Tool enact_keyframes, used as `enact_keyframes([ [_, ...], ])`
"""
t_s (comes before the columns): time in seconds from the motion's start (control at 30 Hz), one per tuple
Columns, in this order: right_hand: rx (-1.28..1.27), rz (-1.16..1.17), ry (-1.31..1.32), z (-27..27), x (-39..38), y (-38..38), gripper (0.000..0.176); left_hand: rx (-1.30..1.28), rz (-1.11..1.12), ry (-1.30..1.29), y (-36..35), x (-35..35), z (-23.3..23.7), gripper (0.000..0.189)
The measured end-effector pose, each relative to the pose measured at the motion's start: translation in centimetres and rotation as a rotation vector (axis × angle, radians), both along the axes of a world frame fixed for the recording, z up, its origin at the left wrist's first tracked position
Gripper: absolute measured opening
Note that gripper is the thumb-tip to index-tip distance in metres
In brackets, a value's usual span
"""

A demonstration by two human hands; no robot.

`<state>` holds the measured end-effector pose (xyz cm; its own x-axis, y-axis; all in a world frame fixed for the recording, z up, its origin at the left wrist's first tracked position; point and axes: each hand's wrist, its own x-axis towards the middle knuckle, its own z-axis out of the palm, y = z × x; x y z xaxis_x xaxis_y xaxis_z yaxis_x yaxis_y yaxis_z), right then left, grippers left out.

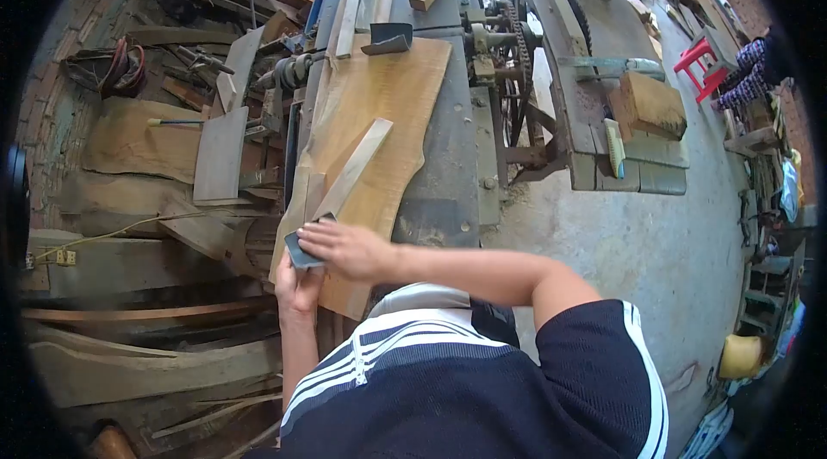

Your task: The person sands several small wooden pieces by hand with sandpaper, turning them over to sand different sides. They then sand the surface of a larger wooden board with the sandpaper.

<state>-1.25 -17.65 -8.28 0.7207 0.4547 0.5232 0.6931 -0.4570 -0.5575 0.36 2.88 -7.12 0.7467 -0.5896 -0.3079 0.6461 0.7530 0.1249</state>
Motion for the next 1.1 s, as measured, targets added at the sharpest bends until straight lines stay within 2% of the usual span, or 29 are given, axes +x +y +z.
enact_keyframes([
  [0.07, -0.007, -0.055, -0.047, -1.6, 3.2, -3.4, 0.056, 0.362, 0.207, 0.104, -1.8, -0.2, 1.4, 0.05],
  [0.13, 0.043, -0.258, 0.108, -0.3, 6.3, -8.1, 0.053, 0.289, 0.257, 0.133, -3.1, -0.6, 2.8, 0.053],
  [0.2, -0.088, -0.573, 0.006, -7.0, 11.3, -11.2, 0.061, 0.263, 0.271, 0.156, -3.1, -0.9, 2.8, 0.055],
  [0.23, -0.087, -0.565, 0.0, -6.0, 10.6, -10.5, 0.061, 0.305, 0.293, 0.157, -3.5, -0.9, 3.2, 0.056],
  [0.3, 0.079, -0.517, 0.144, -2.3, 7.4, -7.9, 0.057, 0.318, 0.3, 0.154, -3.5, -0.4, 3.3, 0.056],
  [0.37, -0.003, -0.332, 0.073, -0.5, 3.2, -4.4, 0.058, 0.328, 0.297, 0.172, -3.0, -0.6, 1.6, 0.056],
  [0.43, -0.013, -0.073, 0.072, 1.0, -0.4, -2.0, 0.063, -0.119, 0.084, -0.054, -0.4, -0.4, -1.9, 0.057],
  [0.47, -0.012, -0.004, 0.072, 1.1, -0.9, -1.9, 0.063, -0.117, 0.078, -0.051, -0.6, -0.5, -1.8, 0.057],
  [0.53, -0.04, -0.019, -0.004, -0.2, 1.8, -4.8, 0.058, 0.045, 0.157, -0.017, -1.6, -0.8, -0.1, 0.057],
  [0.57, -0.018, -0.185, -0.011, -1.3, 3.6, -6.4, 0.059, 0.198, 0.238, 0.136, -3.3, -0.9, 2.5, 0.057],
  [0.6, 0.068, -0.272, 0.086, -0.5, 5.6, -9.0, 0.057, 0.195, 0.242, 0.127, -3.6, -0.9, 2.7, 0.057],
  [0.63, -0.005, -0.386, 0.12, -1.7, 8.0, -10.7, 0.054, 0.231, 0.267, 0.139, -3.8, -1.0, 2.9, 0.057],
  [0.67, -0.067, -0.547, -0.09, -6.2, 10.8, -12.2, 0.049, 0.269, 0.292, 0.153, -3.9, -1.1, 3.1, 0.057],
  [0.73, -0.059, -0.654, 0.004, -7.3, 11.4, -11.6, 0.048, 0.271, 0.306, 0.138, -4.0, -1.1, 3.5, 0.057],
  [0.8, 0.077, -0.526, 0.131, -2.9, 7.2, -8.2, 0.05, 0.264, 0.301, 0.133, -3.9, -0.7, 3.1, 0.057],
  [0.87, 0.081, -0.318, 0.09, 0.2, 3.0, -5.1, 0.055, 0.257, 0.282, 0.14, -3.1, -0.4, 1.9, 0.057],
  [0.93, 0.013, -0.132, -0.051, 0.7, -0.1, -3.1, 0.061, 0.059, 0.152, 0.044, -1.6, -0.2, 0.2, 0.057],
  [0.97, 0.024, -0.098, -0.086, 0.8, -0.3, -3.2, 0.057, 0.053, 0.169, 0.084, -1.5, -0.2, 0.4, 0.057],
  [1.0, 0.025, -0.106, -0.079, 0.3, 0.5, -4.1, 0.057, 0.056, 0.161, 0.09, -2.2, -0.1, 1.3, 0.057],
  [1.07, 0.101, -0.226, 0.094, -0.8, 4.0, -7.3, 0.051, 0.239, 0.252, 0.167, -3.4, -0.4, 2.9, 0.056],
  [1.1, 0.034, -0.314, 0.154, -0.6, 6.2, -9.5, 0.049, 0.279, 0.29, 0.173, -3.8, -0.6, 3.4, 0.056],
])
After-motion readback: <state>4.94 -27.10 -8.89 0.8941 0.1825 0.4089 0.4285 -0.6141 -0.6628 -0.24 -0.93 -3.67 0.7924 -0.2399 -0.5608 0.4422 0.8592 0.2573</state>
